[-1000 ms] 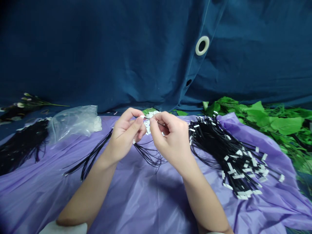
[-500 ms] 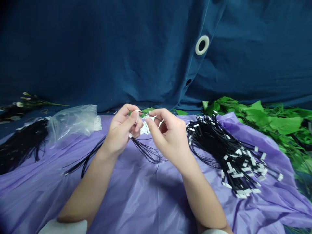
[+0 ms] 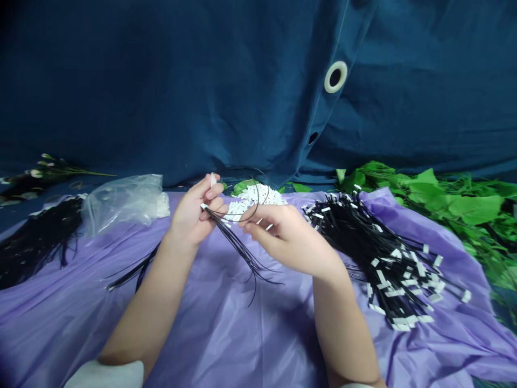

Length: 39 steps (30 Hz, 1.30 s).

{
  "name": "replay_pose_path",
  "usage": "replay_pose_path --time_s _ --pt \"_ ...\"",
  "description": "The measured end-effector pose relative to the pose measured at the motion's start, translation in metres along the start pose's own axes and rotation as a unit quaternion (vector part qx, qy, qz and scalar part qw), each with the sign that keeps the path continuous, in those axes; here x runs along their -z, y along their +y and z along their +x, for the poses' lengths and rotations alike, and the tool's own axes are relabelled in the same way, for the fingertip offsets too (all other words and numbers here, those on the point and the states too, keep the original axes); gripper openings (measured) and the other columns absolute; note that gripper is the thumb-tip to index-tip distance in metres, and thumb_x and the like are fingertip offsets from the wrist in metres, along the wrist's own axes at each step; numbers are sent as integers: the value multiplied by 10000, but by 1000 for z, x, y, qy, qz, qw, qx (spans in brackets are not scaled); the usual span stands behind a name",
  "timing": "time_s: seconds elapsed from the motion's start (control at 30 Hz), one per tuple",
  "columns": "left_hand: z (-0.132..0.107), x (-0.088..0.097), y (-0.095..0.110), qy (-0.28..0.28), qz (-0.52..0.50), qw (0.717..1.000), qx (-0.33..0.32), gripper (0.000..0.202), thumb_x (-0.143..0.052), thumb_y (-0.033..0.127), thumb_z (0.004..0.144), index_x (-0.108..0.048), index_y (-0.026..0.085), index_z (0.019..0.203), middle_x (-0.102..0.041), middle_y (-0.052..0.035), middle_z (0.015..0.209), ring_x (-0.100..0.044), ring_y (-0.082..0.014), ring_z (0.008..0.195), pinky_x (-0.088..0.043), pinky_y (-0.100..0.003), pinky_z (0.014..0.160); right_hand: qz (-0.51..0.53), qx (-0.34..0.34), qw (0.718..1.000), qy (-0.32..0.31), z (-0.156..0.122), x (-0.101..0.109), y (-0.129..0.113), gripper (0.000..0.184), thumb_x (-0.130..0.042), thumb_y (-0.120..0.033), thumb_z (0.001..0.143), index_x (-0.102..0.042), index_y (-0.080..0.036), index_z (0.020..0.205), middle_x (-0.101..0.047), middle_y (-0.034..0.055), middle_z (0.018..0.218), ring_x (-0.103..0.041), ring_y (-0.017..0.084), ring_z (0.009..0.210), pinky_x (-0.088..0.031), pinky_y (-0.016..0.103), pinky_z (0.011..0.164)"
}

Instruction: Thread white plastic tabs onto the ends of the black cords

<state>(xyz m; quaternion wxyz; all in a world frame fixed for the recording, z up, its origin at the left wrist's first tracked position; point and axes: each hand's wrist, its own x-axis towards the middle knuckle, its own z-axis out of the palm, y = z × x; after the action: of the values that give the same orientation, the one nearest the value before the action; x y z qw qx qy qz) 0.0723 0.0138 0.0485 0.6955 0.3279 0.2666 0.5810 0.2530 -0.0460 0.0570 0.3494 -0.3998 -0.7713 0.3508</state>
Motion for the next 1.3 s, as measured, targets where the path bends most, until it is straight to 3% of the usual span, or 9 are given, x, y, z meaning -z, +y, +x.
replay_pose_path --time_s 0.13,0.47,0.63,0.8,0.9,1.0,1.1,1.2,1.3 --pt "0 -2 0 11 -27 999 24 177 -426 251 983 -469 164 836 -367 96 524 -213 0 280 -185 -174 347 -70 3 997 7 9 -12 2 137 -581 -228 879 -699 -180 929 -714 24 930 -637 117 759 -508 219 663" --pt "0 -1 -2 8 -11 1000 24 169 -422 262 981 -466 164 850 -390 93 544 -229 1 286 -209 -164 356 -55 -7 998 12 15 -26 6 114 -527 -201 875 -611 -174 803 -632 -17 749 -558 82 649 -441 204 609" --pt "0 -3 -2 21 -10 999 37 188 -383 238 992 -458 159 839 -388 92 533 -227 -2 279 -197 -158 342 -54 -51 997 26 14 -24 7 105 -479 -236 903 -538 -191 829 -564 -27 725 -495 82 625 -384 207 561" --pt "2 2 0 5 -39 996 78 240 -329 213 1006 -449 149 808 -376 93 521 -228 -6 269 -231 -150 326 18 -37 999 14 10 -7 9 71 -522 -261 921 -533 -195 943 -510 -40 688 -440 76 582 -349 203 533" --pt "4 7 3 -32 -74 994 80 269 -313 200 1011 -462 137 796 -366 91 518 -228 -3 267 -229 -142 315 90 -2 996 -28 -2 15 8 79 -534 -265 942 -560 -193 955 -486 -45 640 -455 76 566 -375 192 523" --pt "6 10 6 -61 -99 990 78 294 -300 207 1016 -497 126 812 -341 90 519 -214 -2 264 -225 -138 302 134 58 987 -63 -21 40 9 95 -536 -175 937 -622 -181 897 -592 5 713 -575 96 628 -464 206 581" --pt "5 11 8 -92 -120 985 81 316 -290 215 1019 -521 117 827 -318 88 530 -192 -1 267 -218 -137 291 208 174 957 -104 -35 57 14 216 -475 -152 937 -671 -192 1016 -683 67 838 -671 170 723 -542 282 630" --pt "3 10 7 -112 -132 981 90 314 -298 220 1018 -525 114 828 -302 88 536 -174 1 269 -207 -134 286 283 270 909 -144 -36 60 20 342 -484 -242 897 -651 -174 1187 -708 113 970 -706 210 750 -573 306 601" --pt "1 8 6 -117 -134 979 98 328 -288 224 1020 -526 109 826 -303 90 529 -165 4 270 -206 -125 288 317 310 890 -108 -29 53 22 385 -602 -295 827 -659 -198 1194 -720 85 885 -698 182 658 -566 264 553"
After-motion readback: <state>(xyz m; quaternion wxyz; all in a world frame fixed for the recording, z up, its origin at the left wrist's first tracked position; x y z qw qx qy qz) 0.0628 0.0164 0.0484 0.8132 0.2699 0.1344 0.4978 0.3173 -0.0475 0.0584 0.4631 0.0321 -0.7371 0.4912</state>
